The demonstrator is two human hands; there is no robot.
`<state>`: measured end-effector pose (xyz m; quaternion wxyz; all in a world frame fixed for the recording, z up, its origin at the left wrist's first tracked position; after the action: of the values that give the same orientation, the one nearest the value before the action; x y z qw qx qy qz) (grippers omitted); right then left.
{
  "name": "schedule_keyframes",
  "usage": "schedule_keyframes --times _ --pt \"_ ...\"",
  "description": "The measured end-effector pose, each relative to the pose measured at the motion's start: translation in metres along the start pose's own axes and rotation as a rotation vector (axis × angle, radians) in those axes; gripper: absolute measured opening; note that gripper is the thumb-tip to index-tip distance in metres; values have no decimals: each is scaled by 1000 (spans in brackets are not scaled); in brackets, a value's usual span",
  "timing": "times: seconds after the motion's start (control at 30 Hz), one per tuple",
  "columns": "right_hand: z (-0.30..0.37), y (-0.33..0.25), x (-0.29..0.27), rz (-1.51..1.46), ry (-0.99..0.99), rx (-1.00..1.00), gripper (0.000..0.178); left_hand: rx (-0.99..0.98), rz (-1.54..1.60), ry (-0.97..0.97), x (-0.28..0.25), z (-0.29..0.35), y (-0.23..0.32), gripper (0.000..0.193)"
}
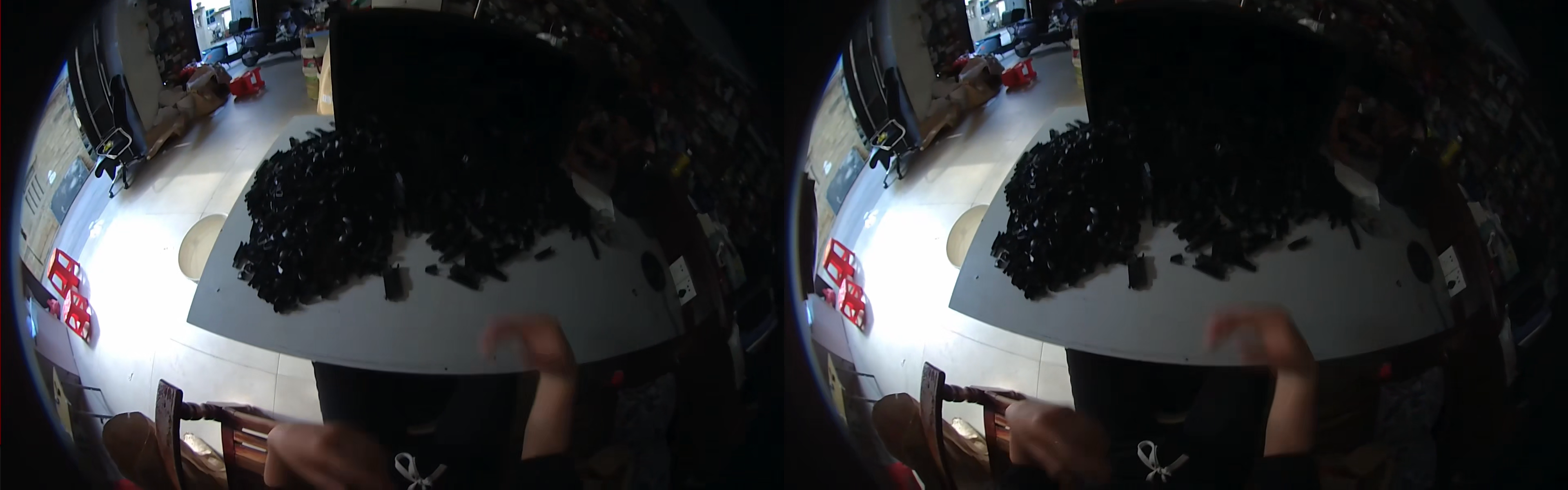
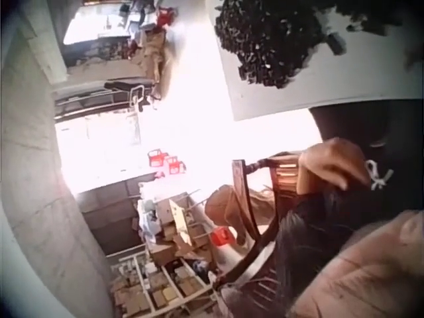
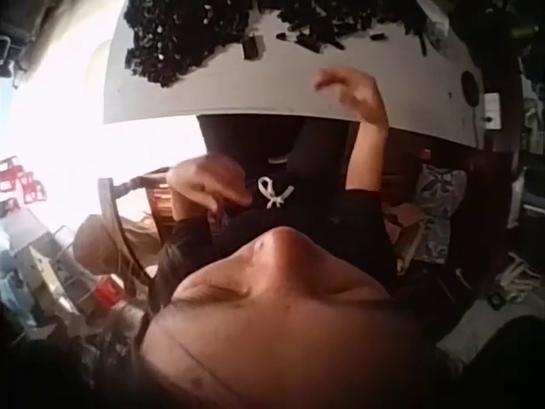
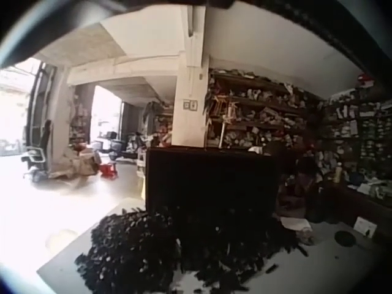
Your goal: Assembling small black plastic components by snapping them together at a workbench.
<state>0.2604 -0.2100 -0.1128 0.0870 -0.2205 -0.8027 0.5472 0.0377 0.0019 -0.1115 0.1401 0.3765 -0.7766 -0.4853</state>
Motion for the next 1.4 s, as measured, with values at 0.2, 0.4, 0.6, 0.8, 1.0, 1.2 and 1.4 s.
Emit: schedule_keyframes --times 0.2,0.4,0.6,0.8,1.0,1.2,1.4 --pt "-45 129 -25 1159 286 176 32 -922 -776 568 -31 19 -80 29" --pt "-49 142 24 1364 193 -79 25 -788 -1051 894 -73 14 -107 41" --pt "-18 129 32 1147 50 -202 28 -795 -1466 1032 -154 -13 -156 49" --pt "12 111 13 1009 264 -136 34 -989 -1518 811 -165 -15 -180 43" --pt "29 111 15 799 496 122 22 -908 -1390 704 -119 -28 -182 40" --pt "18 107 41 1112 264 166 16 -852 -1140 769 -104 -32 -170 35" --pt "31 111 38 1173 307 192 24 -457 -1024 1317 -101 11 -125 21"
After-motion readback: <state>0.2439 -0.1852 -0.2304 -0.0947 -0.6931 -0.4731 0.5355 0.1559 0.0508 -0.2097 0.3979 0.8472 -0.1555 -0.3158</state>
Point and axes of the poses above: each hand's wrist, its own z-axis away from the middle knuckle, its own x-axis out of the palm, y = z × x, the point moved 3 cm from there along -z, towards the middle knuckle, and after that the axes turned 7 degrees about -x, right-handed, at the moved point
